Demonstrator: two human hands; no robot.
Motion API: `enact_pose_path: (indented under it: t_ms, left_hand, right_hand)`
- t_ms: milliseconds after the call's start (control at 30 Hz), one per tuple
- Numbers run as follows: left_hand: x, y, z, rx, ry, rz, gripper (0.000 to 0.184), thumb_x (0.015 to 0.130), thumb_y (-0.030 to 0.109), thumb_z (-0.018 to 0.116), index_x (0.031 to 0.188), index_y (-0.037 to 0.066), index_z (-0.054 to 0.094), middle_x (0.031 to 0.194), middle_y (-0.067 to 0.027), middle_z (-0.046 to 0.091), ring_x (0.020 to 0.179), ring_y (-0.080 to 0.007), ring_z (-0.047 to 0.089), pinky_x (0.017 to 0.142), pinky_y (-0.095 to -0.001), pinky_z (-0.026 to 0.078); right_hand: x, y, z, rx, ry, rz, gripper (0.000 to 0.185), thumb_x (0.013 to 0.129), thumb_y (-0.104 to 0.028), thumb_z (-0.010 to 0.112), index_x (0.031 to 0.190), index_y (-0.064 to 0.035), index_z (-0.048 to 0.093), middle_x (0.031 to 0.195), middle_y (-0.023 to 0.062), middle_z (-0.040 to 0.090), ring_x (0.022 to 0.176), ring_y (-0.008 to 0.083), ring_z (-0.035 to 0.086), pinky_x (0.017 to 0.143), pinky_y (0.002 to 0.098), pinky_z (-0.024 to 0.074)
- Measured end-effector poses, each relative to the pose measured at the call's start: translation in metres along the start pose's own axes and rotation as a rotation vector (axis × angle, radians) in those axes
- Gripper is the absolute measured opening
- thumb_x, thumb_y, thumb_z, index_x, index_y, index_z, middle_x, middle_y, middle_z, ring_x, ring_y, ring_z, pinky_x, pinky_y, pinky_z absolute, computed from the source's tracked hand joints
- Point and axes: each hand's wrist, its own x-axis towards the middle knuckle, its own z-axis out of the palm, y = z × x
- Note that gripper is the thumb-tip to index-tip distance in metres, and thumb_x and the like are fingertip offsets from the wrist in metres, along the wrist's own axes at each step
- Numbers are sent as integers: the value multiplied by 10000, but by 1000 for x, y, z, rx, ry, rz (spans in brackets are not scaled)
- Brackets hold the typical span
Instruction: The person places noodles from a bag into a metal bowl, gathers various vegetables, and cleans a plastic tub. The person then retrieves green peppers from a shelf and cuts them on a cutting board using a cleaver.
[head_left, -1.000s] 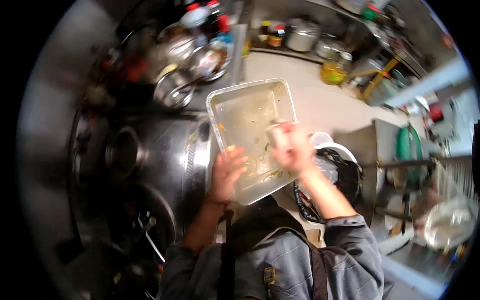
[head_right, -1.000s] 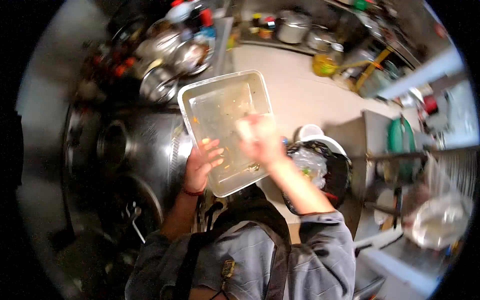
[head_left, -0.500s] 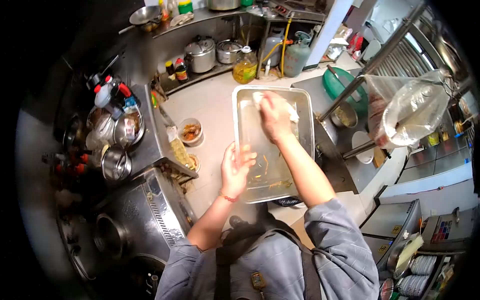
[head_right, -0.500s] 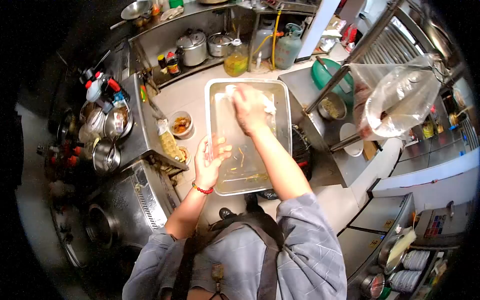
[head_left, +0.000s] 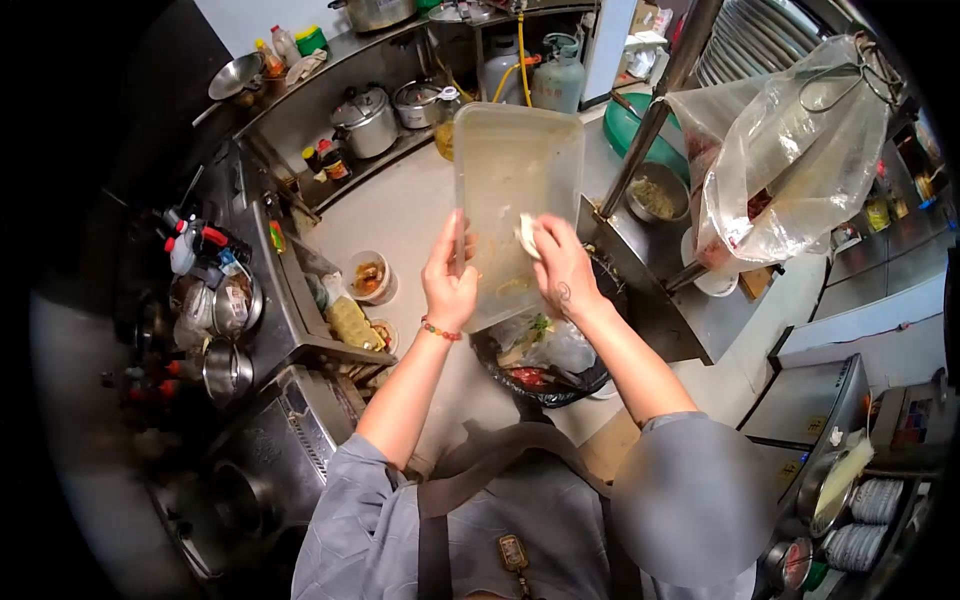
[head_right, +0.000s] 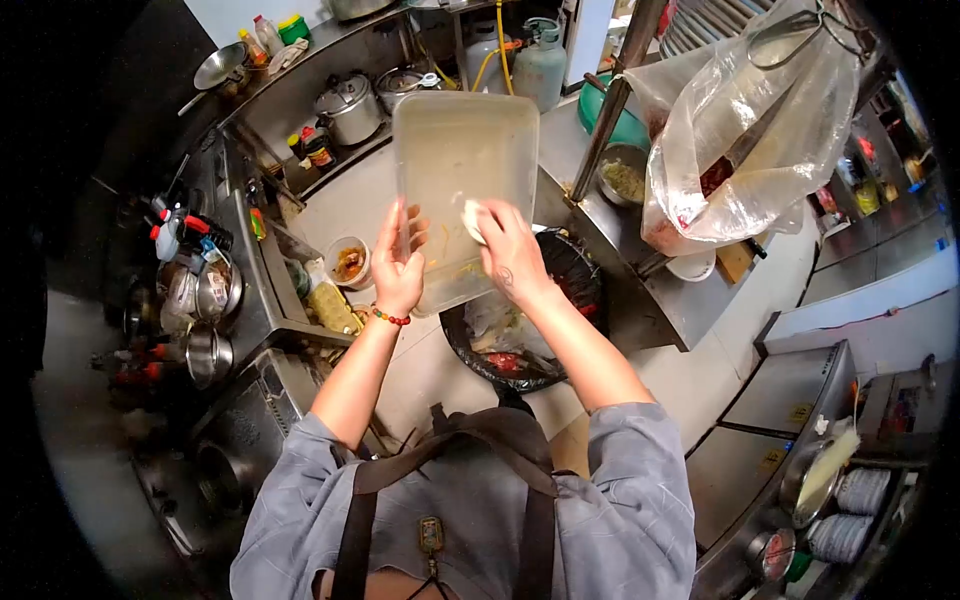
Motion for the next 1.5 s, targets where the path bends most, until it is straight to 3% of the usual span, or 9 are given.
enact_pose_path:
  t_ms: [200,267,400,533,667,867,1067,1367,1500]
  left_hand:
    - [21,12,22,46,-101,131,727,700,-162,404,1399,29,343,1376,-132,424,1229,-243,469,1011,-352,389]
    - [21,12,11,379,-209,281,706,682,-161,412,1365,17,398,1360,-135,441,1216,-242,482,1005,-356,399]
    - [12,22,33,337,-102,264,656,631,-141,424,1260,15,524,1234,-180,551,1186,-310,510,994,-350,394]
    - [20,31,43,-4,4,164,661,634,-144,425,1267,18,518,1246,-186,537,1180,-310,516,984,-334,403]
    - [12,17,28,364,-197,342,670,660,-189,380,1304,-23,455,1335,-163,445,1216,-279,485,1014,-367,394]
    - [7,42,45,435,-166,342,668,621,-163,405,1269,-26,497,1251,-179,522,1202,-271,497,1026,-332,368]
    - [3,54,50,358,-68,373,655,624,-122,434,1263,-6,518,1238,-186,540,1183,-282,511,1009,-334,378]
    - [-6,71,52,273,-60,283,668,610,-118,444,1247,49,555,1216,-198,549,1142,-317,539,978,-340,401]
    - [-8,56,44,399,-105,298,677,614,-116,424,1242,93,567,1211,-185,557,1151,-322,532,975,-349,417]
  right_hand:
    - [-35,34,37,-3,-244,-285,395,671,31,575,1054,-63,543,1148,133,522,1091,334,485,935,428,401]
    - [-36,53,26,101,-297,41,405,673,37,564,1070,-41,544,1092,143,556,1016,358,525,883,423,438]
    - [21,24,-1,-11,271,-139,350,632,36,579,963,-73,592,1066,113,571,965,335,549,801,419,482]
    - [-37,34,41,-92,-25,-311,259,653,-20,599,897,-102,575,1066,60,572,972,324,540,807,414,497]
    - [-51,79,35,-247,-344,38,245,695,-23,561,924,-102,598,1006,75,616,935,268,565,797,388,467]
    - [12,48,-24,-326,360,3,544,635,77,530,1159,-71,508,1068,128,591,983,338,573,785,415,470]
    - [-26,60,19,-346,339,-21,454,663,60,530,1098,-63,564,1195,142,538,1057,334,552,853,409,463]
    - [-63,23,14,-88,-142,241,430,685,57,524,1088,-91,522,1082,136,569,952,360,582,791,441,478]
    - [-56,50,5,-187,-550,30,278,792,-70,456,1046,-126,554,1004,137,600,889,370,588,751,440,491]
